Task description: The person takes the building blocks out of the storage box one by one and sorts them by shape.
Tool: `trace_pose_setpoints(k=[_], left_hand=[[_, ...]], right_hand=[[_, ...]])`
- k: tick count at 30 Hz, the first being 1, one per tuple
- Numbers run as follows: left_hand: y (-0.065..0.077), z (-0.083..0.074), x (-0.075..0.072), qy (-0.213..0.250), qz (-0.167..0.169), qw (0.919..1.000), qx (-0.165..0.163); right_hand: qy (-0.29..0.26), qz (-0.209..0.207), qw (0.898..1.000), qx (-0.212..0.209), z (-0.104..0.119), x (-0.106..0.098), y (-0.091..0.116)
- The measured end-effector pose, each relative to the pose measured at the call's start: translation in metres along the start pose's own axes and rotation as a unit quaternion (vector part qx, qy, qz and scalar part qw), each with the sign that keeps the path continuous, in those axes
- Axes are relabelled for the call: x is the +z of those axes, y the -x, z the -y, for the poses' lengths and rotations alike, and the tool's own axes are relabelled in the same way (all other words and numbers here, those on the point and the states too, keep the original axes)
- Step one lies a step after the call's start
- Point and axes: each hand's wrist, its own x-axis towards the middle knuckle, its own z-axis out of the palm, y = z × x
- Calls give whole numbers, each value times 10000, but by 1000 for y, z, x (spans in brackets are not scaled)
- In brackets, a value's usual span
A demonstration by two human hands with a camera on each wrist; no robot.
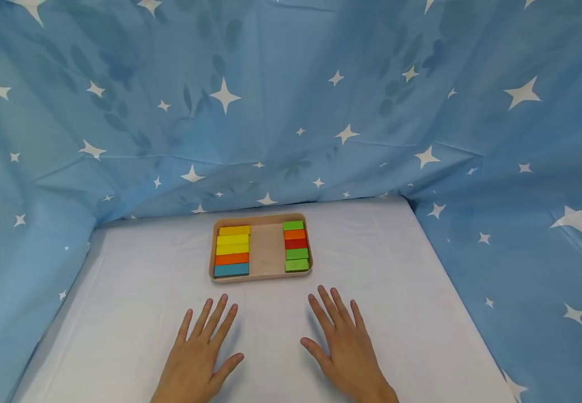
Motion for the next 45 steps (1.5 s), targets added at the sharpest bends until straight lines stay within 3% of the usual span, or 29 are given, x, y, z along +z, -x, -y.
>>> trace_pose_setpoints(k=[7,15,21,30,34,38,41,45], left_hand=[[-16,7,-6,290,-161,9994,-6],[-47,15,-9,330,-594,9975,174],[-66,19,-9,555,-535,9969,146],[-85,23,-6,663,-383,9969,201],[-93,29,-3,633,-325,9973,153],[-98,37,2,686,-381,9969,110],[-102,41,3,715,-403,9966,108],[-107,45,4,732,-345,9967,107]], right_hand=[[-108,161,9998,55,-8,-9,-21],[-148,-268,9991,-307,-24,-20,-54],[-350,-303,9981,-413,-40,-24,-85],[-1026,-166,9934,-495,-76,-5,-144],[-1500,154,9873,-490,-87,9,-164],[-1972,574,9765,-658,-96,22,-176],[-2068,723,9714,-914,-102,28,-181],[-2097,934,9686,-955,-108,35,-184]])
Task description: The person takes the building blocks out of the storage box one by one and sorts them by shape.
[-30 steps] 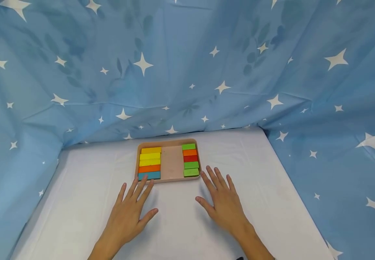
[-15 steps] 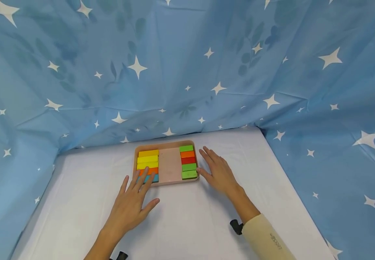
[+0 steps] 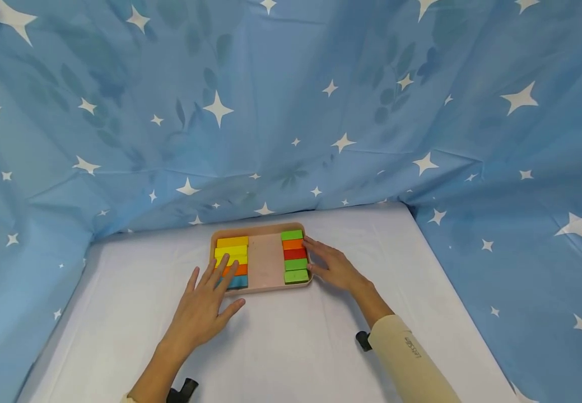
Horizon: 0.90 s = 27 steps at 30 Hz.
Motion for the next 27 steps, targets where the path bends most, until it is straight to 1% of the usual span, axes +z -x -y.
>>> trace_pose_setpoints(k=[2,4,8,11,14,17,19,21,23,27], left_hand=[[-5,2,1,122,33,9999,25],[-11,3,3,346,86,9994,46],[-25,5,9,864,301,9958,49],[-38,4,12,1027,518,9933,75],[-56,0,16,1073,739,9913,182],[-78,-3,23,1081,876,9897,336],[-92,-4,29,1184,924,9877,434],[-107,-6,36,1410,956,9841,507],[-121,-8,44,1725,982,9786,540],[-145,-12,60,2368,1082,9648,384]], right_hand=[[-13,56,9999,82,-4,-1,1],[-37,64,9999,131,-7,-1,1],[-80,41,10000,40,-11,0,1],[-103,52,9999,-51,-13,3,1],[-115,58,9999,-81,-14,3,0],[-113,89,9999,-77,-15,3,0],[-96,133,9998,-69,-15,2,0],[-47,142,9999,-70,-15,3,0],[-30,127,9999,-70,-15,3,1],[-43,78,9999,-146,-15,3,3]])
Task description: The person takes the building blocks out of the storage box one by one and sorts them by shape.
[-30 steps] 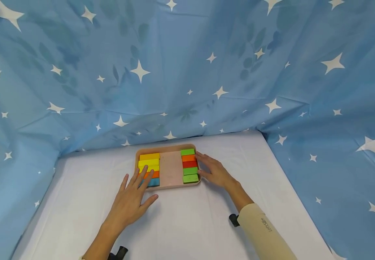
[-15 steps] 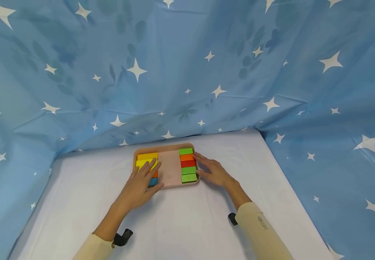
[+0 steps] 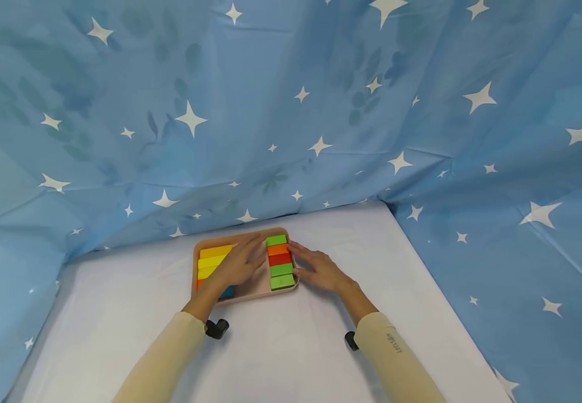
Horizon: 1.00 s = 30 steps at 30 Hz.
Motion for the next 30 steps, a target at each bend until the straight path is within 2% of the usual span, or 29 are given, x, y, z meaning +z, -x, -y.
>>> trace_pose_setpoints(k=[4,9,12,14,20,26,30], left_hand=[[-16,5,5,296,-22,9994,-187],[-33,7,9,292,-14,9995,-114],[-37,8,10,251,105,9994,-209],[-39,9,9,116,212,9990,-386],[-41,14,5,-432,373,9970,-532],[-37,22,-2,-103,278,9950,-954],[-37,26,-2,-113,180,9944,-1036]], right_hand=[[12,27,10000,-69,3,2,-3],[3,81,10000,9,6,2,-6],[2,175,9998,112,6,3,-7],[20,216,9996,166,6,3,-7],[46,262,9992,315,6,2,-6],[87,254,9989,385,6,0,-3],[25,252,9987,435,4,0,-1]])
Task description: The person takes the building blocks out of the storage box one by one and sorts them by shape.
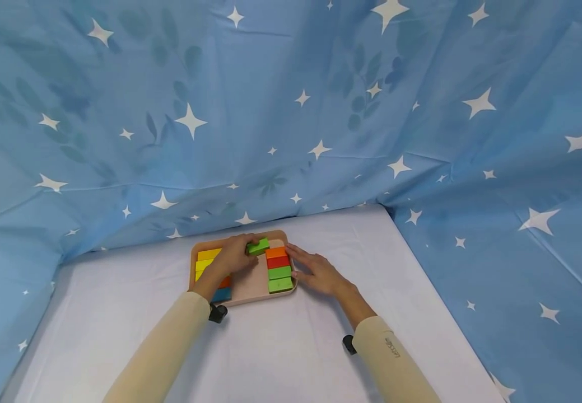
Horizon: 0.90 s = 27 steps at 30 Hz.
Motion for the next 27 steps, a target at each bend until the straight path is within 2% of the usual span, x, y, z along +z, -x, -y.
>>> trace_pose_setpoints(k=[5,8,11,15,21,23,27], left_hand=[[4,5,5,-91,-335,9993,-114],[6,7,3,-67,-415,9990,-173],[12,9,-3,17,-461,9988,-138],[26,8,-20,176,-533,9984,-34],[59,3,-53,-5,-603,9966,561],[74,2,-60,-34,-649,9946,804],[112,2,-67,127,-651,9922,1058]], right_hand=[[-64,83,9999,33,1,4,0],[-87,119,9999,26,3,5,-1],[-68,124,9999,14,5,6,-2],[-26,132,9999,-5,6,6,-4],[-49,60,9999,91,8,1,-5],[-82,24,9999,131,8,-1,-4],[-80,79,9997,224,7,-3,-3]])
